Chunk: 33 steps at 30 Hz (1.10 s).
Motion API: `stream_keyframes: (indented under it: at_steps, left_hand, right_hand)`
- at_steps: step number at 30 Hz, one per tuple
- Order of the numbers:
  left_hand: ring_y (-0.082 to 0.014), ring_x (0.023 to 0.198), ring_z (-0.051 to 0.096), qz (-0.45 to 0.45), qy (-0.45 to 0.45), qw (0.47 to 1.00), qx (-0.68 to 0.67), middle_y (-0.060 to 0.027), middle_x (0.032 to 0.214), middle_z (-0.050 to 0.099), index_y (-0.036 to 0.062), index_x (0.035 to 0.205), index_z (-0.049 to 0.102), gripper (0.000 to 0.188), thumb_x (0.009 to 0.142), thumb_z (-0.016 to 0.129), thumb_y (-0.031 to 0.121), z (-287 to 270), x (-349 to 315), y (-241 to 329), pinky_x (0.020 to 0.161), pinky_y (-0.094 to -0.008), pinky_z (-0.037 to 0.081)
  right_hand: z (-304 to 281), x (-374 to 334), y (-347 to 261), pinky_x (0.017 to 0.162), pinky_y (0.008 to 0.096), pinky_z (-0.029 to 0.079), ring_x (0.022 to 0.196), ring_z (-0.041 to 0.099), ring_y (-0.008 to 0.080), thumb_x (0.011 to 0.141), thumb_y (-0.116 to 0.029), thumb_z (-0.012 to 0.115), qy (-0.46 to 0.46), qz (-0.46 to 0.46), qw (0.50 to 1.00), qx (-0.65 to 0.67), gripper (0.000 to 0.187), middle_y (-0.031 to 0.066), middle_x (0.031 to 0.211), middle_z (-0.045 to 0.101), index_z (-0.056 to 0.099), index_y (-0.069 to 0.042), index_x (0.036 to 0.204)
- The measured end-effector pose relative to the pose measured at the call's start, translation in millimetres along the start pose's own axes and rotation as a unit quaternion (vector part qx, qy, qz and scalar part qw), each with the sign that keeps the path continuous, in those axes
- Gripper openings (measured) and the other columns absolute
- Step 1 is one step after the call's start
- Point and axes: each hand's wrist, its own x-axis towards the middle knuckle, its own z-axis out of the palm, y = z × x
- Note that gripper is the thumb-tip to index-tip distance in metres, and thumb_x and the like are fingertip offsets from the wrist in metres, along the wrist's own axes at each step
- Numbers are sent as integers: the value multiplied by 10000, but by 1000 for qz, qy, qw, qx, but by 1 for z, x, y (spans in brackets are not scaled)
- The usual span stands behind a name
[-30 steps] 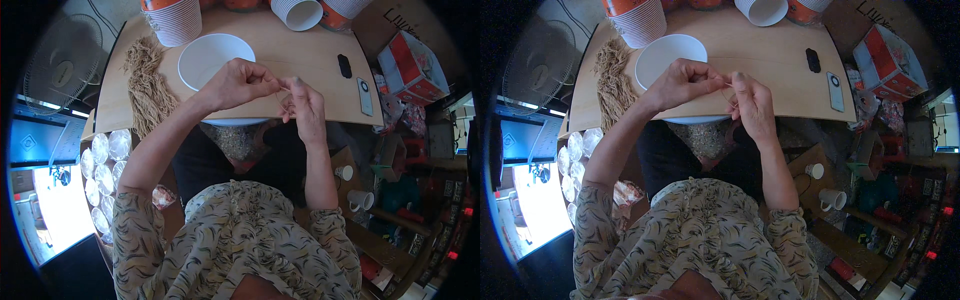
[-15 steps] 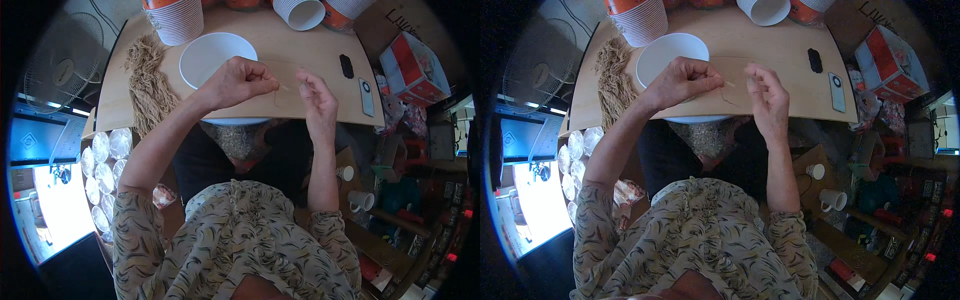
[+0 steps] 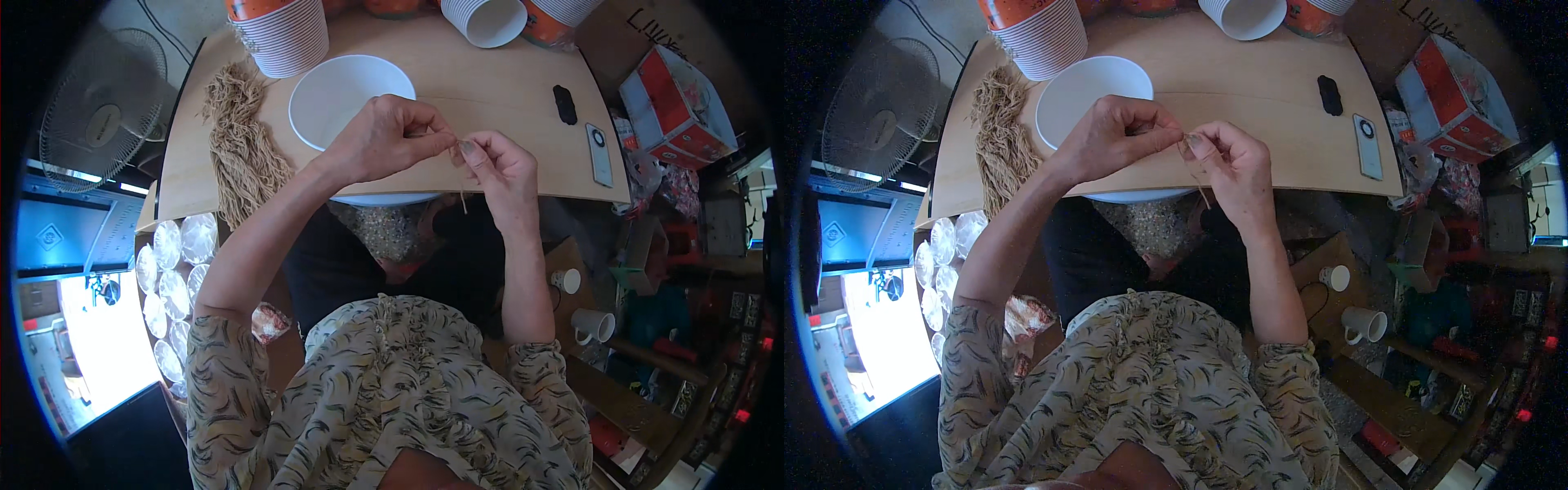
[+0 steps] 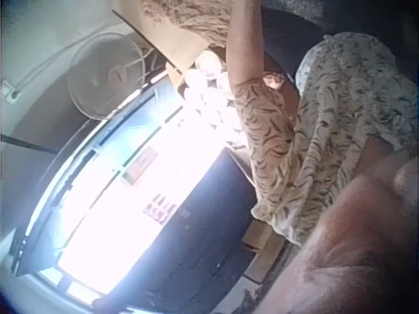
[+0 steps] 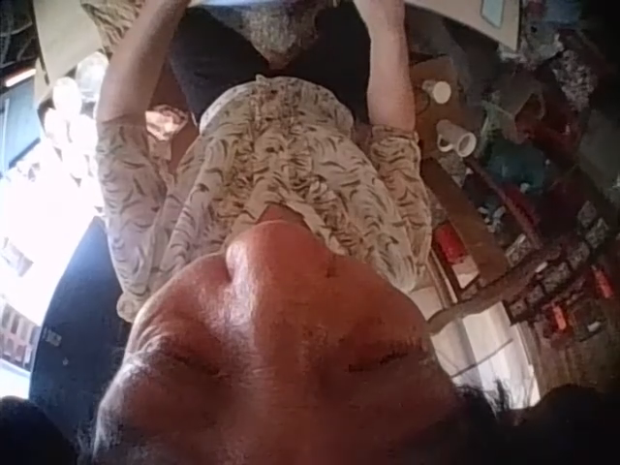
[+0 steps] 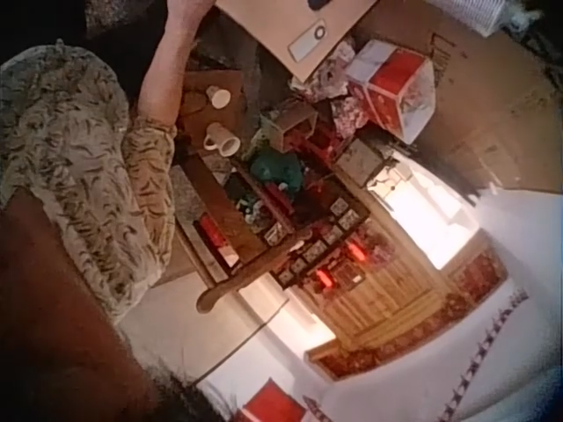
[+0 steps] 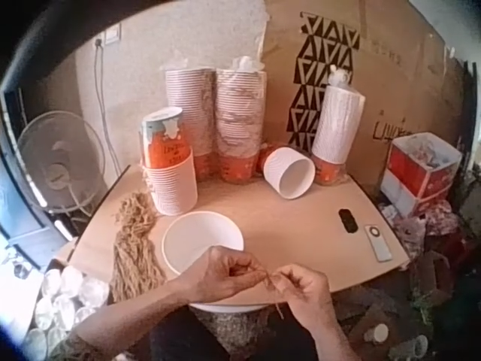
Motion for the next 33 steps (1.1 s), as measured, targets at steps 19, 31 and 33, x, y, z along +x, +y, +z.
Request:
stream_keyframes:
  at_steps: [19,31,33]
  left_hand:
    - [-47,570,500,-24,-23,998,-45,10,656,594,-5,1061,714,341,1029,560,298,-14,0,-5,522,-242,413]
    - [-27,700,488,-127,-189,954,-194,48,768,563,31,1011,645,308,1052,527,312,-32,1,3,607,-176,387]
    - [-26,696,487,-127,-189,952,-206,49,771,564,30,1016,639,284,1045,545,296,-32,1,-1,605,-177,387]
  right_hand:
    - [13,-4,-10,564,194,436,660,548,36,1005,-115,603,87,-17,996,26,140,-3,754,603,645,18,994]
    - [4,-4,-13,635,193,447,699,536,35,947,-71,684,115,-157,980,-51,118,-21,806,628,680,30,1009]
    - [4,-3,-15,637,188,444,696,536,33,944,-74,690,113,-149,982,-34,126,-18,804,630,678,32,1010]
